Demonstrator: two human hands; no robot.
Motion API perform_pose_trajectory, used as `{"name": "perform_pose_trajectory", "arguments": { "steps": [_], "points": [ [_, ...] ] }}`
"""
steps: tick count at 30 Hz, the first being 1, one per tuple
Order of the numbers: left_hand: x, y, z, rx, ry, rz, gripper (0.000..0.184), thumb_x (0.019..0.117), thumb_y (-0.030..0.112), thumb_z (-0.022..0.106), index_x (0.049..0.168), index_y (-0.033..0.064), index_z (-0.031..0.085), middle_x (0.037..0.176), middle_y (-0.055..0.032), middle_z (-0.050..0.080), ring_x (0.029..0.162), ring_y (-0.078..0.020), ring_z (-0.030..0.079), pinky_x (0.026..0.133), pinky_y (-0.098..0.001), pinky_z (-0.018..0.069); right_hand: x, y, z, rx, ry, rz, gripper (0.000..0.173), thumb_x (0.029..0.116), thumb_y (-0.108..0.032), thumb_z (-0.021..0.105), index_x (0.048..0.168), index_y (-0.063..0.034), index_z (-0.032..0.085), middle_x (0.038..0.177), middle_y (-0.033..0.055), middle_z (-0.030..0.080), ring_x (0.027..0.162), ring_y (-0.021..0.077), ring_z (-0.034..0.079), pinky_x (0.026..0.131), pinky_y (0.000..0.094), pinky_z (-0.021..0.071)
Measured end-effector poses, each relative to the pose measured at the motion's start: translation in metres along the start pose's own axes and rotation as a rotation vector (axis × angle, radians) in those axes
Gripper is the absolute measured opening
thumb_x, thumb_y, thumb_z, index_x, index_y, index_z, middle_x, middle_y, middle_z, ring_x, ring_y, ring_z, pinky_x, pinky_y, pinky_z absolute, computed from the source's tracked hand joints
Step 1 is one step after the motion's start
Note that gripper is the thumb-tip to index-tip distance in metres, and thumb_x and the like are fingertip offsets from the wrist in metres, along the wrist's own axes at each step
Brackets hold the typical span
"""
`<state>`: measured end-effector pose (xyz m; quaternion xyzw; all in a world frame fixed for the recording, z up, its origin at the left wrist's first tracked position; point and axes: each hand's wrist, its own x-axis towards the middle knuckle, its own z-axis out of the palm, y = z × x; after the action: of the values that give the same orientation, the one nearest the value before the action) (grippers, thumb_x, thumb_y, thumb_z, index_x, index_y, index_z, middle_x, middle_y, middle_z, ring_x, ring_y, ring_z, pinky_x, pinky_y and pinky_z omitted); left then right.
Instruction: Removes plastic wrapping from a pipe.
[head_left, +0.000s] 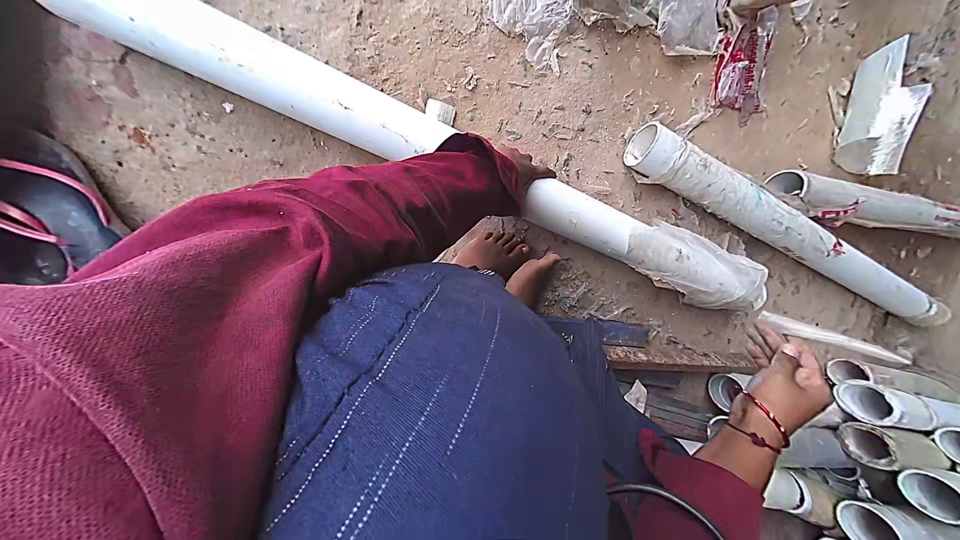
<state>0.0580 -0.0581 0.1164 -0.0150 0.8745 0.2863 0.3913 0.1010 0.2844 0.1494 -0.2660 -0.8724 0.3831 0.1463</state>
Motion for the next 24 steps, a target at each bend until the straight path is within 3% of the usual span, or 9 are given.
{"name": "perform_pose_trajectory", "arguments": {
  "steps": [2,4,5,7,12,16,20,22,24],
  "points": [
    [-0.012,0.005,-0.011,0.002,0.13,0.053,0.041,0.1027,0.018,0.063,0.139,-0.0006,0.057,0.14,-0.024,0.059,0.131,-0.0344,0.058,0.111,-0.0448,0.0428,0.005,-0.009,0.032,0.042,0.061,-0.089,0.025,0.1076,-0.006,0.048,0.114,0.0152,0.058,0.095,0.0082,0.074,0.078,0.0011,0.071,0.071,0.0178,0.0581],
    [-0.007,-0.002,-0.009,0.052,0.156,0.111,0.041,0.1002,0.017,0.066,0.138,0.0018,0.06,0.135,-0.0244,0.061,0.126,-0.036,0.061,0.108,-0.0471,0.0451,0.013,-0.01,0.068,-0.13,-0.044,-0.069,0.047,0.0988,-0.015,0.069,0.134,0.0106,0.052,0.111,0.016,0.071,0.093,0.0126,0.07,0.085,0.0264,0.0566],
    [-0.005,-0.003,-0.009,0.055,0.141,0.11,0.042,0.1007,0.017,0.066,0.14,0.0025,0.059,0.137,-0.0249,0.06,0.128,-0.0365,0.059,0.109,-0.0477,0.0441,0.015,-0.017,0.084,-0.308,-0.212,0.012,0.082,0.0971,-0.024,0.074,0.158,0.006,0.027,0.139,0.0275,0.06,0.121,0.0279,0.066,0.106,0.0372,0.0493],
    [-0.001,-0.006,-0.007,0.066,0.126,0.112,0.042,0.1006,0.016,0.065,0.14,0.0053,0.059,0.137,-0.0239,0.06,0.129,-0.0361,0.059,0.109,-0.0476,0.0445,0.012,-0.039,0.125,-0.665,-0.436,0.096,0.108,0.096,-0.032,0.075,0.163,0.0029,-0.001,0.145,0.0365,0.051,0.136,0.0448,0.053,0.115,0.052,0.0385],
    [0.016,-0.028,0.002,0.15,0.172,0.228,0.039,0.0984,0.016,0.068,0.136,0.0076,0.064,0.133,-0.0231,0.064,0.126,-0.0368,0.061,0.108,-0.0493,0.0451,-0.021,-0.038,0.205,-0.547,-0.601,-0.537,0.039,0.0996,-0.009,0.066,0.134,0.0082,0.063,0.129,0.0317,0.065,0.121,0.0472,0.062,0.107,0.0537,0.0457],
    [0.011,-0.016,-0.023,0.216,0.116,0.159,0.039,0.0973,0.016,0.069,0.135,0.0049,0.064,0.133,-0.0225,0.063,0.127,-0.0354,0.06,0.111,-0.0465,0.0424,-0.032,-0.024,0.232,-0.476,-0.614,-0.634,0.02,0.0996,-0.006,0.065,0.113,0.0064,0.074,0.12,0.0257,0.07,0.116,0.0437,0.066,0.102,0.0519,0.0501],
    [0.106,-0.1,-0.013,0.186,0.12,0.951,0.059,0.0912,0.033,0.075,0.14,0.0037,0.06,0.118,-0.034,0.065,0.101,-0.0466,0.067,0.085,-0.0584,0.0521,-0.032,0.003,0.242,-0.463,-0.465,-0.865,0.018,0.101,-0.003,0.059,0.101,0.0092,0.073,0.104,0.0276,0.073,0.102,0.0448,0.071,0.091,0.0505,0.0559],
    [0.077,-0.055,-0.019,0.3,-0.141,0.376,0.063,0.0987,0.03,0.07,0.154,0.0147,0.046,0.149,-0.022,0.051,0.137,-0.036,0.052,0.113,-0.0496,0.0416,-0.033,0.005,0.241,-0.525,-0.474,-0.881,0.021,0.1037,-0.003,0.054,0.105,0.0111,0.069,0.106,0.0301,0.07,0.106,0.0474,0.068,0.093,0.0518,0.055],
    [0.103,-0.095,0.087,0.04,0.614,0.484,0.061,0.0857,0.043,0.076,0.135,0.0085,0.066,0.125,-0.0222,0.069,0.113,-0.0355,0.069,0.093,-0.0457,0.0542,-0.038,0.002,0.24,-0.579,-0.502,-0.838,0.02,0.1044,-0.002,0.052,0.107,0.012,0.066,0.108,0.0314,0.067,0.109,0.0488,0.066,0.094,0.0531,0.0539]
  ]
}}
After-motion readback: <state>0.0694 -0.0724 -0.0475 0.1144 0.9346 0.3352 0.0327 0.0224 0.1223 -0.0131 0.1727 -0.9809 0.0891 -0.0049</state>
